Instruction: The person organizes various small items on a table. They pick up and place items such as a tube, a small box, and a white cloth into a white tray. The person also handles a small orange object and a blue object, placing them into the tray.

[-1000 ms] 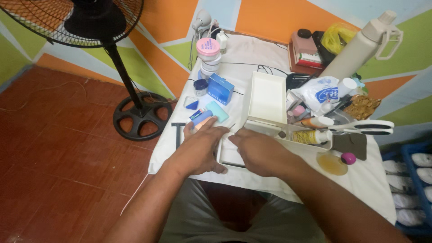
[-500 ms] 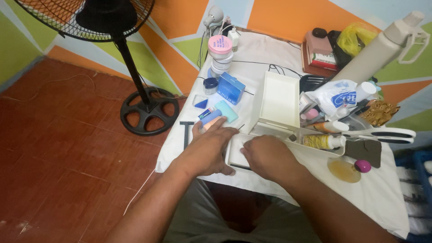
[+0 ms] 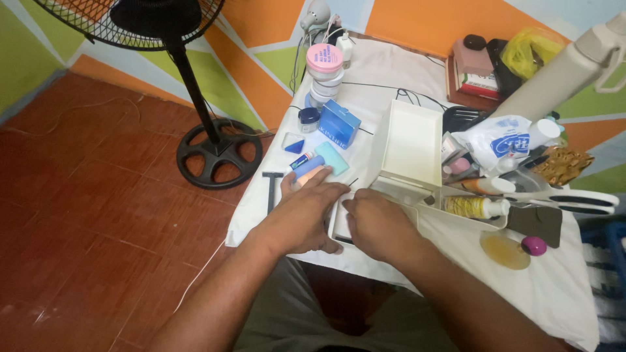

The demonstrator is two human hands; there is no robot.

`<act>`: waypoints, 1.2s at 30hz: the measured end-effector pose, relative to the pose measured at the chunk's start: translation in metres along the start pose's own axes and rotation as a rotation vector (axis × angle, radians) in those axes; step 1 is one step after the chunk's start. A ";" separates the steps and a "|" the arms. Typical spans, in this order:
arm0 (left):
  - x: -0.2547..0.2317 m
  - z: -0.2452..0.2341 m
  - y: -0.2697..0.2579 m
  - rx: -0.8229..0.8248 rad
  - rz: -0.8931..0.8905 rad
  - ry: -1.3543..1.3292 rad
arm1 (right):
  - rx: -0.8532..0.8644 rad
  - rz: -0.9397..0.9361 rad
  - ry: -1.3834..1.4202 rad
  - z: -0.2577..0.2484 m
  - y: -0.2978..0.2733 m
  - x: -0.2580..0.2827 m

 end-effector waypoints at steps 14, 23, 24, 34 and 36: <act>0.000 -0.001 -0.001 -0.015 0.018 -0.011 | 0.013 0.222 0.000 0.011 0.010 -0.007; 0.000 -0.001 0.000 0.026 -0.037 -0.023 | 0.099 0.099 0.176 -0.002 0.011 -0.005; 0.000 -0.001 -0.001 0.025 -0.042 -0.030 | 0.164 0.115 0.201 -0.005 0.008 -0.006; 0.000 0.001 0.001 0.021 -0.042 -0.005 | 0.037 0.185 0.027 0.000 0.007 -0.012; 0.000 0.001 0.001 0.017 -0.035 0.000 | 0.025 0.143 0.043 0.008 0.011 -0.009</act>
Point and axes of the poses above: each hand's wrist, its own y-axis towards the middle knuckle, its own z-axis out of the palm, x = y × z, the point moved 5 cm from there along y, towards the middle knuckle, and after that the axes turned 4 degrees about x, right-handed, at the moved point
